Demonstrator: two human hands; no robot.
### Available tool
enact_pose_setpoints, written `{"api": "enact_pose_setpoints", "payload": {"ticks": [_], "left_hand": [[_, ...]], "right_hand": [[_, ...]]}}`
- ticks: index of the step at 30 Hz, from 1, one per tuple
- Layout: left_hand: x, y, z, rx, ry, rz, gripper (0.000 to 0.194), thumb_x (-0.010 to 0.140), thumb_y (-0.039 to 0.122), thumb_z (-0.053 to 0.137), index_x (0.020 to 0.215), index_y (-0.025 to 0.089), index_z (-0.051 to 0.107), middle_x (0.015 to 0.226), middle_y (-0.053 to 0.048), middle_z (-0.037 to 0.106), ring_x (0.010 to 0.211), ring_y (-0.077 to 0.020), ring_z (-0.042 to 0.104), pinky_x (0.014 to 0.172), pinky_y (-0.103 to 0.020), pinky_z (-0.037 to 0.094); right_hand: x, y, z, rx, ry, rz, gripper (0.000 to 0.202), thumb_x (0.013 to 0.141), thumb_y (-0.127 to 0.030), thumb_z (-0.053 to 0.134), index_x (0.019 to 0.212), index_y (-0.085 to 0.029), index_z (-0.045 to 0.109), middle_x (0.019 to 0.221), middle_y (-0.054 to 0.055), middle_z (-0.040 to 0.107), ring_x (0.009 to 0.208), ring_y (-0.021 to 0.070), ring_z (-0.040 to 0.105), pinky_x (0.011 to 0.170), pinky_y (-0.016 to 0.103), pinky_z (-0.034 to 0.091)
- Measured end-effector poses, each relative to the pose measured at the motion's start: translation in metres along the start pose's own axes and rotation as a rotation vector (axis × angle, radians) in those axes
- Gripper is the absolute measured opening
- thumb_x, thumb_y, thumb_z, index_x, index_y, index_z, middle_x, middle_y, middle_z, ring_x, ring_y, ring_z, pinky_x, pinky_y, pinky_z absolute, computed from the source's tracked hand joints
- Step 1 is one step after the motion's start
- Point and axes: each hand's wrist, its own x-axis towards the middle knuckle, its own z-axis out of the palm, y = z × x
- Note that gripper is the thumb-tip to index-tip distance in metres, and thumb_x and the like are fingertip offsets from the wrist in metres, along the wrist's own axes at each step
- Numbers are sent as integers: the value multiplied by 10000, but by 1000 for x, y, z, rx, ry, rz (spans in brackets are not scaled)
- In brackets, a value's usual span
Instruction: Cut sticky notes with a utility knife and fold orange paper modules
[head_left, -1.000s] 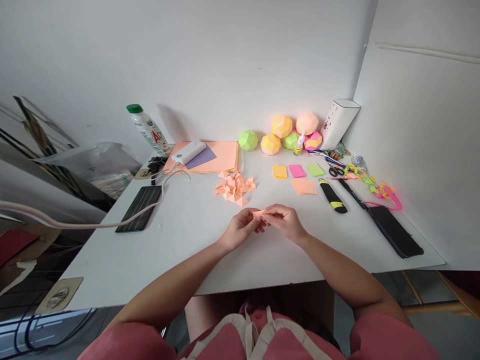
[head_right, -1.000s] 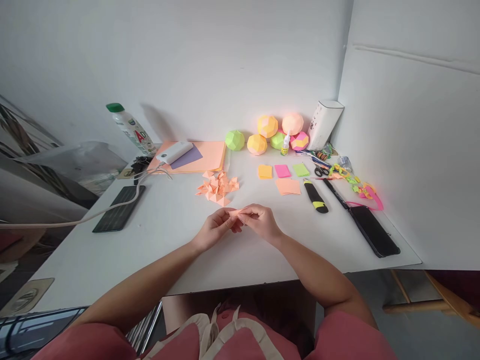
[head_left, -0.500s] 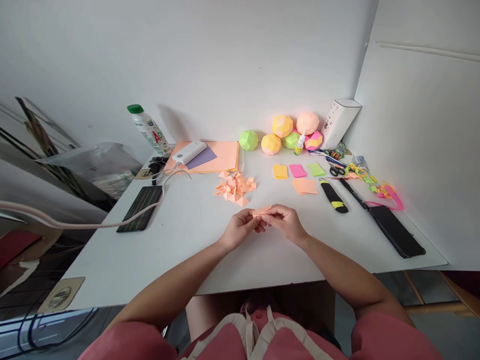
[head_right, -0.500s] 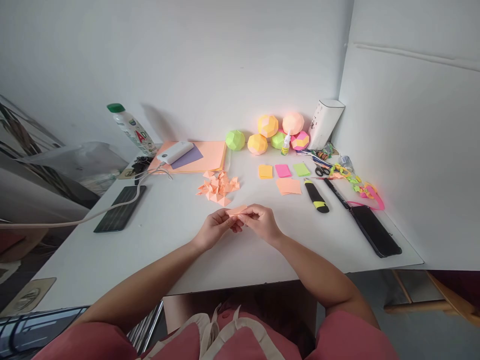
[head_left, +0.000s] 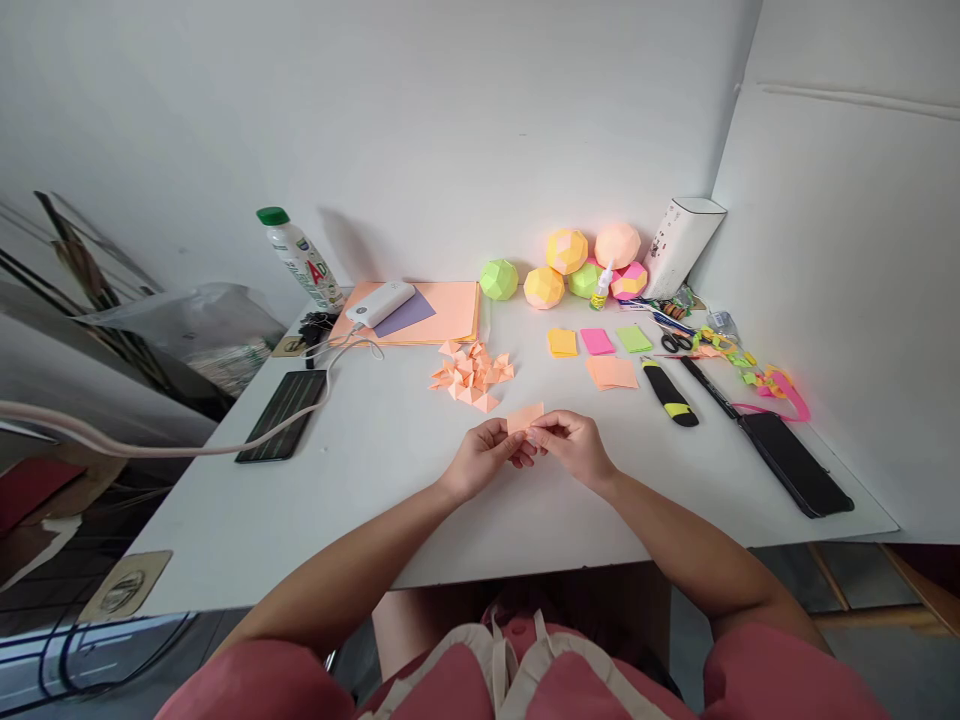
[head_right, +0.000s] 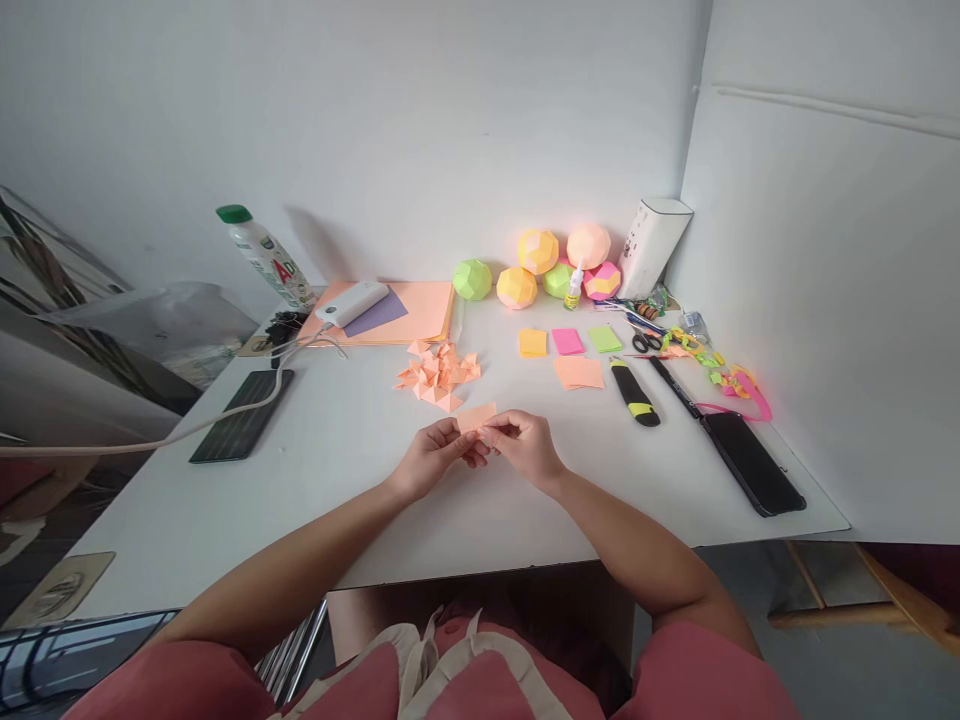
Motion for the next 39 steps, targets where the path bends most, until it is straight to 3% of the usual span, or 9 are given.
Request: {"api": "enact_pose_setpoints", "payload": {"ticks": [4, 9, 11, 13, 16, 31, 39], "left_hand": [[0, 1, 0, -11, 4, -14, 357, 763, 478, 650, 829, 137, 566, 798, -89, 710, 664, -174, 659, 655, -332, 511], [-1, 2, 0, -48, 5, -17, 351, 772, 462, 648, 858, 130, 573, 791, -90, 709, 663, -169, 654, 660, -327, 510], [-1, 3, -1, -58, 4, -16, 348, 773, 457, 648, 859, 127, 580, 786, -91, 710, 661, -166, 652, 660, -322, 508], [-1, 4, -1, -57, -7, -11, 346, 782, 455, 640, 867, 124, 589, 798, -98, 712, 681, -171, 657, 663, -318, 505], [-1, 4, -1, -44, -18, -10, 350, 797, 461, 619, 886, 123, 594, 824, -110, 714, 732, -190, 668, 672, -321, 503], [-1, 2, -2, -12, -28, -22, 368, 800, 484, 604, 864, 122, 614, 849, -114, 718, 725, -190, 674, 671, -322, 506], [-1, 5, 0, 51, 12, -112, 378, 779, 501, 622, 775, 127, 569, 763, -108, 715, 609, -176, 661, 591, -306, 502]], "right_hand": [[0, 2, 0, -3, 1, -20, 192, 735, -357, 672, 735, -178, 602, 629, 1, 613, 555, 118, 554, 546, 294, 507], [3, 8, -1, 52, 8, 54, 423, 726, -398, 675, 1048, -203, 482, 707, -40, 576, 578, 108, 558, 537, 272, 497], [4, 8, -2, 48, -46, 101, 369, 743, -419, 660, 989, -190, 508, 714, -30, 569, 600, 110, 558, 537, 262, 477], [4, 6, -2, 47, -128, 125, 283, 772, -439, 629, 797, -175, 529, 661, -22, 558, 587, 108, 541, 538, 258, 450], [3, 2, -2, 44, -163, 126, 354, 781, -462, 613, 619, -175, 485, 594, -21, 536, 551, 100, 501, 543, 264, 425], [2, 1, -2, -2, -101, 96, 363, 789, -432, 601, 553, -181, 488, 534, -31, 504, 516, 95, 454, 531, 252, 405], [2, 0, -2, -38, -73, 103, 341, 779, -411, 615, 554, -182, 500, 530, -33, 495, 509, 98, 451, 519, 254, 399]]}}
